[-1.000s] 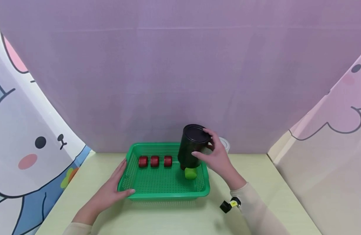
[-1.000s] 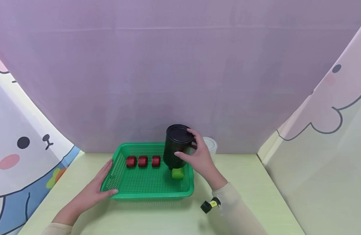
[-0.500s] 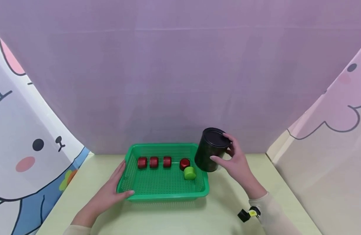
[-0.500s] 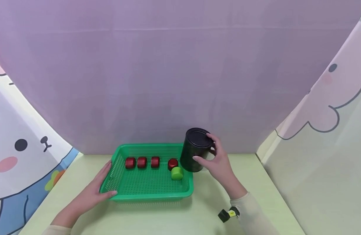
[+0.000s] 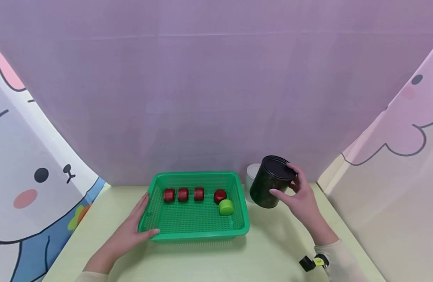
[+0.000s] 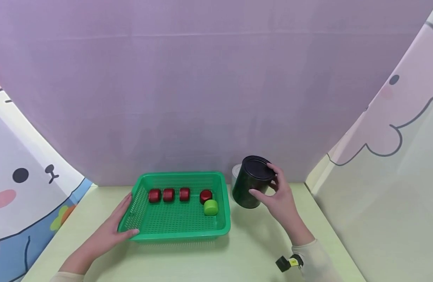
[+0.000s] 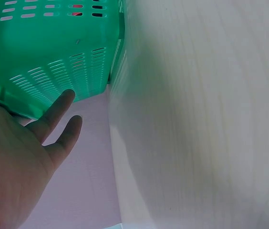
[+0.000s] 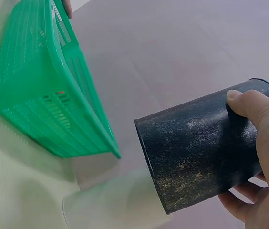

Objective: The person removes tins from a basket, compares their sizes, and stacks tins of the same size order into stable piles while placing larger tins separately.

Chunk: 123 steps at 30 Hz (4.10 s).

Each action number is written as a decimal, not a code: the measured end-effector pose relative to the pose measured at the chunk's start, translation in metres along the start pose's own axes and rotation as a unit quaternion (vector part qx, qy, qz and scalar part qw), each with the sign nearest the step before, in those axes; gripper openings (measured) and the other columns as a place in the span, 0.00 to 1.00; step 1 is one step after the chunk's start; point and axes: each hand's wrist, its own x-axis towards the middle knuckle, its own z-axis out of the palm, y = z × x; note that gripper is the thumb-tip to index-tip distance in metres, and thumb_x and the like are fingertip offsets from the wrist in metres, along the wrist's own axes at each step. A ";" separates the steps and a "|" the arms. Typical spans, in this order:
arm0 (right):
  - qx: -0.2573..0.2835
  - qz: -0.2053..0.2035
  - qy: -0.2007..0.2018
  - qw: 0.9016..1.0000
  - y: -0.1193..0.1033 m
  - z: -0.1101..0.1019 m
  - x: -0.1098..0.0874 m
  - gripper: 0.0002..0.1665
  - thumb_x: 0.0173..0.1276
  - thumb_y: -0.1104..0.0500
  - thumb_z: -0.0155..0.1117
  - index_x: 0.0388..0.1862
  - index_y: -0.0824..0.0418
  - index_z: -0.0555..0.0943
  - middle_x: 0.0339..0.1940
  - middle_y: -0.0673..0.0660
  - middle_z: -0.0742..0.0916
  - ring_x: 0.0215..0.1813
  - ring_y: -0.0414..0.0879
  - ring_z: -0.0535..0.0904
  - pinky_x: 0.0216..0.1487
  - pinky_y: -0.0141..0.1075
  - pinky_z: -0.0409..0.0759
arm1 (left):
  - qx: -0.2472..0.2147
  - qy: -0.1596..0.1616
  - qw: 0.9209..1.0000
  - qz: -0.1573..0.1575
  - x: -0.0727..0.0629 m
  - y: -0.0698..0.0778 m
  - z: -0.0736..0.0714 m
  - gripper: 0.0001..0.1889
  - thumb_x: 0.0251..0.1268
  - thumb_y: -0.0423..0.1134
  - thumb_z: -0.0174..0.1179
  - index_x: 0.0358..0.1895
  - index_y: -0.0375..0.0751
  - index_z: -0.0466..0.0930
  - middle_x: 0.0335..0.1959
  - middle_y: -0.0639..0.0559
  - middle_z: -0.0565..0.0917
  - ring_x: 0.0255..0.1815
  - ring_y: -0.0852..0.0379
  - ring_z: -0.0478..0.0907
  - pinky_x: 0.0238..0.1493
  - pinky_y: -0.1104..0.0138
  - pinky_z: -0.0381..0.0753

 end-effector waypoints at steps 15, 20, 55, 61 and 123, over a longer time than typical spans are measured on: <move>-0.017 0.002 0.035 0.999 0.010 -0.023 -0.002 0.58 0.61 0.74 0.85 0.86 0.58 0.66 0.73 0.61 0.79 0.59 0.35 0.82 0.60 0.21 0.79 | 0.001 0.004 1.000 -0.001 -0.002 -0.001 0.002 0.62 0.69 0.52 0.78 0.93 0.42 0.41 0.93 0.40 0.44 0.88 0.22 0.48 0.73 0.23 0.62; -0.025 -0.008 0.048 0.998 0.016 -0.025 0.000 0.59 0.58 0.76 0.85 0.86 0.59 0.67 0.74 0.60 0.78 0.60 0.35 0.81 0.61 0.20 0.77 | -0.003 0.008 1.000 0.004 -0.003 0.000 0.003 0.63 0.68 0.50 0.79 0.93 0.39 0.42 0.93 0.40 0.44 0.88 0.21 0.48 0.73 0.24 0.61; -0.095 0.037 0.080 0.992 0.100 -0.033 0.005 0.57 0.62 0.65 0.88 0.85 0.64 0.66 0.74 0.66 0.77 0.59 0.30 0.74 0.56 0.15 0.74 | 0.042 0.024 0.999 0.017 -0.003 -0.005 0.009 0.64 0.65 0.53 0.81 0.92 0.39 0.44 0.92 0.38 0.51 0.86 0.28 0.57 0.70 0.38 0.74; -0.099 0.026 0.078 0.992 0.115 -0.028 0.007 0.57 0.61 0.65 0.89 0.84 0.65 0.67 0.74 0.68 0.77 0.59 0.31 0.73 0.56 0.15 0.74 | 0.050 0.033 0.997 0.038 -0.005 -0.009 0.010 0.64 0.63 0.51 0.82 0.92 0.38 0.45 0.91 0.36 0.52 0.88 0.65 0.45 0.68 0.38 0.76; -0.082 0.091 0.032 0.992 0.153 0.003 0.014 0.58 0.67 0.65 0.85 0.87 0.67 0.59 0.83 0.76 0.64 0.79 0.77 0.65 0.72 0.71 0.72 | 0.059 0.034 0.997 0.031 -0.006 -0.012 0.012 0.62 0.67 0.53 0.80 0.92 0.39 0.45 0.92 0.39 0.53 0.87 0.68 0.44 0.70 0.41 0.78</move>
